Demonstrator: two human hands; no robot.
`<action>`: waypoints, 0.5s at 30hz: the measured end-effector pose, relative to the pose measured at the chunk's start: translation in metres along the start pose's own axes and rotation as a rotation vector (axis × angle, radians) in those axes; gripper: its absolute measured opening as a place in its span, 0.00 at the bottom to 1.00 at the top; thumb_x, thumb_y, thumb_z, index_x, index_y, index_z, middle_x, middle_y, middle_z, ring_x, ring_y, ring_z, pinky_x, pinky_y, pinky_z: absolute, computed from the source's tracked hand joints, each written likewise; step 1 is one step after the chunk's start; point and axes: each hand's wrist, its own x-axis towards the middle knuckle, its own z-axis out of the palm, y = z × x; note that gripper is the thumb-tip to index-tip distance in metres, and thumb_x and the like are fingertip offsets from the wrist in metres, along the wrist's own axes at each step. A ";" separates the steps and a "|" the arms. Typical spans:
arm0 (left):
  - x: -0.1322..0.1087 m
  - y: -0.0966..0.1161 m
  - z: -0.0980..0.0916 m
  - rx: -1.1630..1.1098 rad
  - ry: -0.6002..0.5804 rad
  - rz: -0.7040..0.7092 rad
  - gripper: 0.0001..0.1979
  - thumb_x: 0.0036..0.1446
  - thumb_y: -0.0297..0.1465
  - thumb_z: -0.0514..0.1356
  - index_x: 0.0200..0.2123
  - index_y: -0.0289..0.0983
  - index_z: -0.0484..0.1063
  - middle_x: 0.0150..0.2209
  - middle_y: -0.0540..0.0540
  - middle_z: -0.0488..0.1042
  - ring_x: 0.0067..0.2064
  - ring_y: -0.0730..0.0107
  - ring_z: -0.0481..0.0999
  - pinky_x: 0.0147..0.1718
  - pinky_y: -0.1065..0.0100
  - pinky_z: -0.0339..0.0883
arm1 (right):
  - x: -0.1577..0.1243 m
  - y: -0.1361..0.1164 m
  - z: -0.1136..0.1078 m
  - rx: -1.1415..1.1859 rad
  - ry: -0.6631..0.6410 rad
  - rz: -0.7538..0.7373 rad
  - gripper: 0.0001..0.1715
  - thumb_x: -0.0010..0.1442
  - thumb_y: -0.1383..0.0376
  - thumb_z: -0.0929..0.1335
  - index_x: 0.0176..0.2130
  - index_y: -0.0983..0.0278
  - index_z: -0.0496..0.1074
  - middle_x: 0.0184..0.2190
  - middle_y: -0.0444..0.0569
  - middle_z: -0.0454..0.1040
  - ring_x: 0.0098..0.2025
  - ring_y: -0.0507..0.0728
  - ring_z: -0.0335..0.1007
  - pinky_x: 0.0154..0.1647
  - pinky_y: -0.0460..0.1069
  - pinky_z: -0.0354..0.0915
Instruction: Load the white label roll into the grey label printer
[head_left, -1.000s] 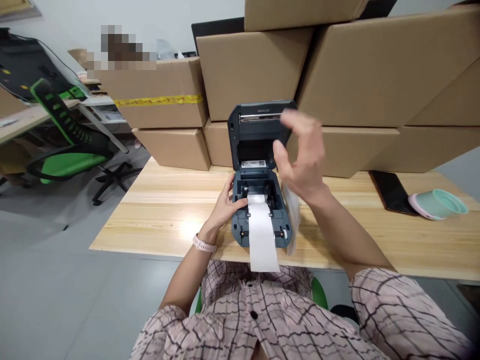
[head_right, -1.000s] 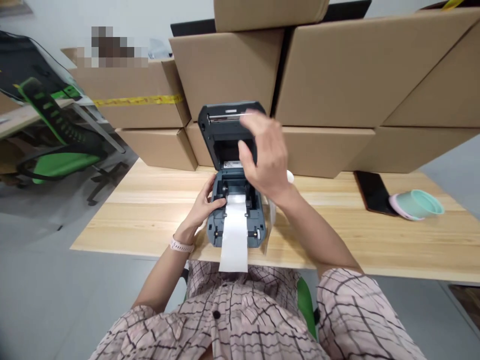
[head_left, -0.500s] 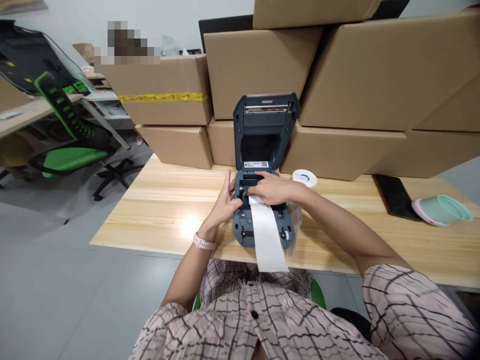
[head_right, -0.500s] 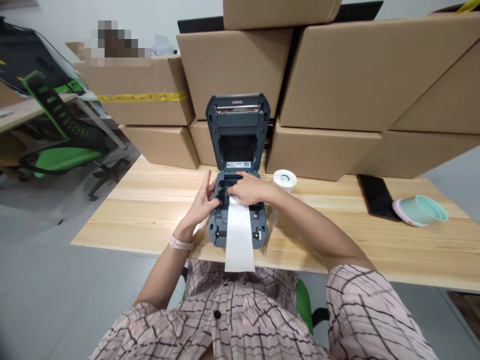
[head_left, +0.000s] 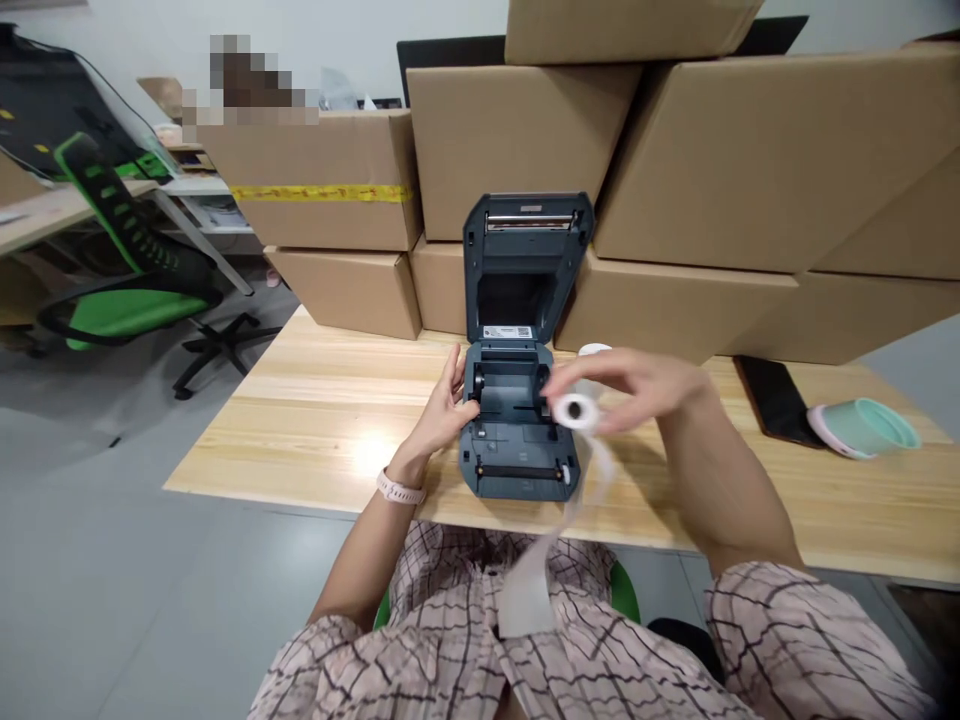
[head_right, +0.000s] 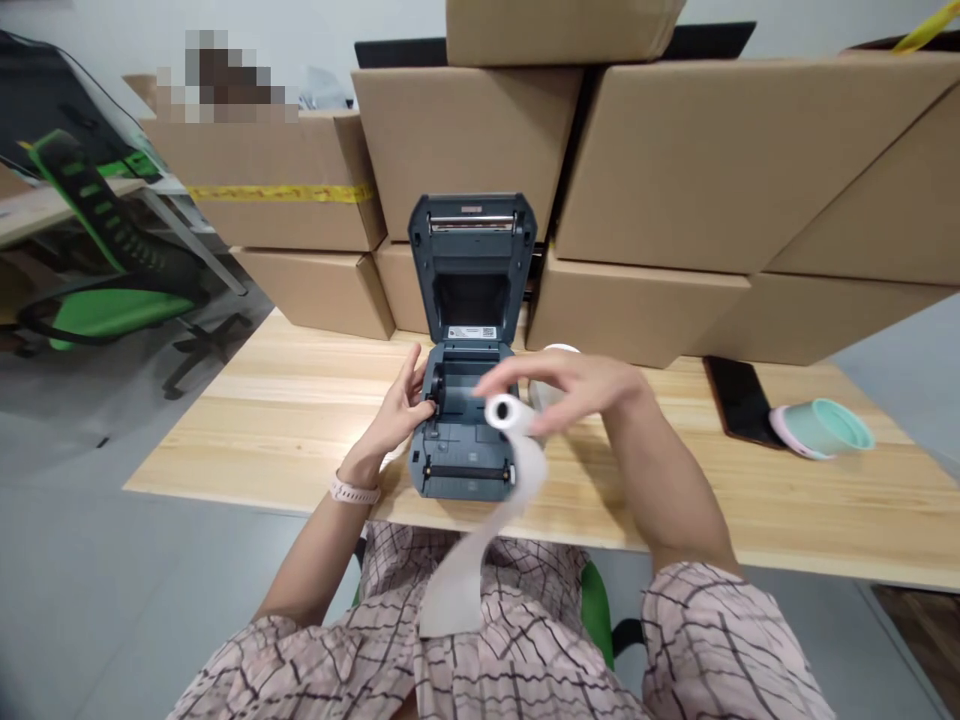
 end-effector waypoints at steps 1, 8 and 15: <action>0.000 0.001 0.000 0.001 0.000 -0.005 0.57 0.53 0.31 0.65 0.77 0.44 0.32 0.77 0.37 0.47 0.76 0.53 0.53 0.73 0.53 0.51 | -0.023 0.001 -0.001 0.069 0.118 -0.032 0.27 0.60 0.43 0.72 0.49 0.56 0.78 0.43 0.48 0.83 0.44 0.57 0.79 0.47 0.57 0.72; -0.001 0.006 0.005 0.018 0.045 -0.033 0.55 0.52 0.28 0.64 0.77 0.39 0.36 0.77 0.38 0.45 0.77 0.53 0.50 0.74 0.55 0.47 | -0.150 0.035 -0.003 0.033 0.581 0.398 0.20 0.53 0.49 0.79 0.41 0.56 0.78 0.41 0.62 0.82 0.44 0.64 0.81 0.38 0.57 0.72; -0.002 0.007 0.005 0.006 0.039 -0.016 0.55 0.52 0.30 0.65 0.77 0.41 0.38 0.77 0.38 0.47 0.77 0.53 0.50 0.74 0.54 0.47 | -0.137 0.080 0.021 0.099 0.574 0.537 0.30 0.51 0.45 0.79 0.47 0.58 0.75 0.47 0.58 0.81 0.48 0.65 0.80 0.48 0.59 0.77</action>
